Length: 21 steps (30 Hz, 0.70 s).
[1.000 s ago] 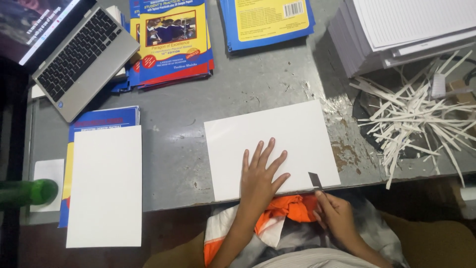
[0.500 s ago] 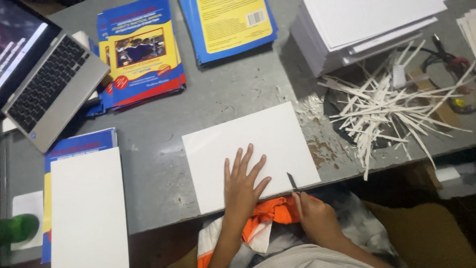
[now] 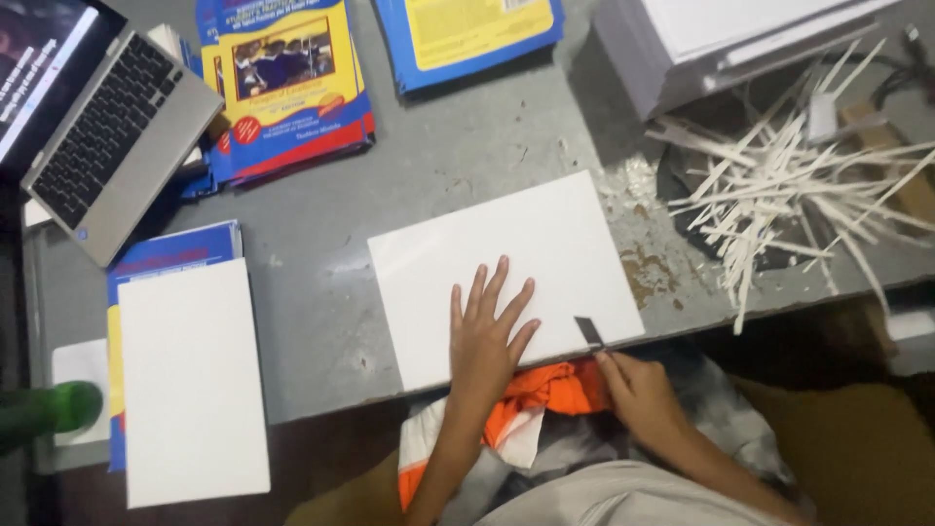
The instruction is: Trimming paper edges with a utility knife and applying an orange binding strip to a book spine.
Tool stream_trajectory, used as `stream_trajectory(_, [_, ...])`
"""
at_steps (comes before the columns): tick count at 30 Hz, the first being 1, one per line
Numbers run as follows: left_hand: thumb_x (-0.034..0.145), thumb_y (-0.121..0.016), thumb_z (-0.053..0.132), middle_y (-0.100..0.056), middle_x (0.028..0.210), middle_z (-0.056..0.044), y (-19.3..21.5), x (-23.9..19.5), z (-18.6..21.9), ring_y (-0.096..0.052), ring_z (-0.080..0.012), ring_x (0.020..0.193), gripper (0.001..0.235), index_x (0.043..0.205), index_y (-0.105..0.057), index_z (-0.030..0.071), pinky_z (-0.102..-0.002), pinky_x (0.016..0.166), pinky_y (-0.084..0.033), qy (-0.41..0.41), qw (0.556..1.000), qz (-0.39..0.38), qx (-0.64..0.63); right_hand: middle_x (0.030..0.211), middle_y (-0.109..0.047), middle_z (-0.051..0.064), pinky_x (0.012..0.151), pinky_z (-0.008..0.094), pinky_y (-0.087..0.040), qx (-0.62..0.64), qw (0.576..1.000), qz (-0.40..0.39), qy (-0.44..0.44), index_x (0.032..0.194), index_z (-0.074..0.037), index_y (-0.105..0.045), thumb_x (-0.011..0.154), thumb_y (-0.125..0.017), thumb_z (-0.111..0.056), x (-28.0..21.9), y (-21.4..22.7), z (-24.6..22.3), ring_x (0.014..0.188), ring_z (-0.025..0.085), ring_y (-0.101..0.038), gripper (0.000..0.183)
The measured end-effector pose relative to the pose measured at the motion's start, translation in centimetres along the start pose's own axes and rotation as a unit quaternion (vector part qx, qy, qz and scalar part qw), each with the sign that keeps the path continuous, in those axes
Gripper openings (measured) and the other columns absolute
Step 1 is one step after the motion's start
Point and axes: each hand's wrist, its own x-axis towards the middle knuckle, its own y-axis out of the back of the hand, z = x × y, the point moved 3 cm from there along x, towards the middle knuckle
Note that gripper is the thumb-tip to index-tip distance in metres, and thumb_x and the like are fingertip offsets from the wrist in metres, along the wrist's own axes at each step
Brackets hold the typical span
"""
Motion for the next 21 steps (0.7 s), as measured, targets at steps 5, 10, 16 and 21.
stream_trajectory(5, [0.103, -0.063, 0.035, -0.034, 0.168, -0.007, 0.0, 0.2, 0.0, -0.032, -0.0351, 0.156, 0.048, 0.149, -0.056, 0.026, -0.061, 0.124, -0.021, 0.011, 1.0, -0.006, 0.01, 0.04, -0.055, 0.008, 0.046, 0.031, -0.038, 0.092, 0.995, -0.006, -0.046, 0.055, -0.006, -0.053, 0.101, -0.054, -0.031, -0.8, 0.9, -3.7, 0.038, 0.015, -0.052, 0.052])
stream_trajectory(10, [0.102, -0.065, 0.035, -0.035, 0.167, -0.007, 0.1, 0.1, 0.0, -0.033, -0.0359, 0.155, 0.049, 0.149, -0.056, 0.026, -0.062, 0.123, -0.023, 0.013, 1.0, -0.004, 0.004, 0.042, -0.058, 0.01, 0.041, 0.03, -0.036, 0.161, 0.986, -0.009, -0.051, 0.056, -0.005, -0.052, 0.103, -0.053, -0.027, -1.6, 0.8, -4.5, 0.033, 0.017, -0.047, 0.052])
stream_trajectory(16, [0.1, -0.068, 0.034, -0.038, 0.166, -0.008, 0.2, 0.1, 0.0, -0.034, -0.0353, 0.154, 0.047, 0.145, -0.059, 0.025, -0.062, 0.123, -0.023, 0.009, 1.0, 0.009, 0.011, 0.04, -0.056, 0.012, 0.037, 0.03, -0.033, 0.196, 0.978, -0.017, -0.066, 0.058, -0.004, -0.051, 0.102, -0.053, -0.027, -1.4, 0.2, -3.7, 0.03, 0.018, -0.047, 0.05])
stream_trajectory(21, [0.1, -0.066, 0.034, -0.038, 0.165, -0.009, 0.0, 0.2, 0.0, -0.034, -0.0354, 0.153, 0.046, 0.144, -0.06, 0.024, -0.061, 0.123, -0.022, 0.007, 1.0, 0.005, 0.003, 0.039, -0.052, 0.015, 0.035, 0.029, -0.026, 0.247, 0.966, -0.008, -0.074, 0.059, -0.002, -0.052, 0.102, -0.053, -0.027, -1.4, -0.3, -3.9, 0.029, 0.019, -0.042, 0.05])
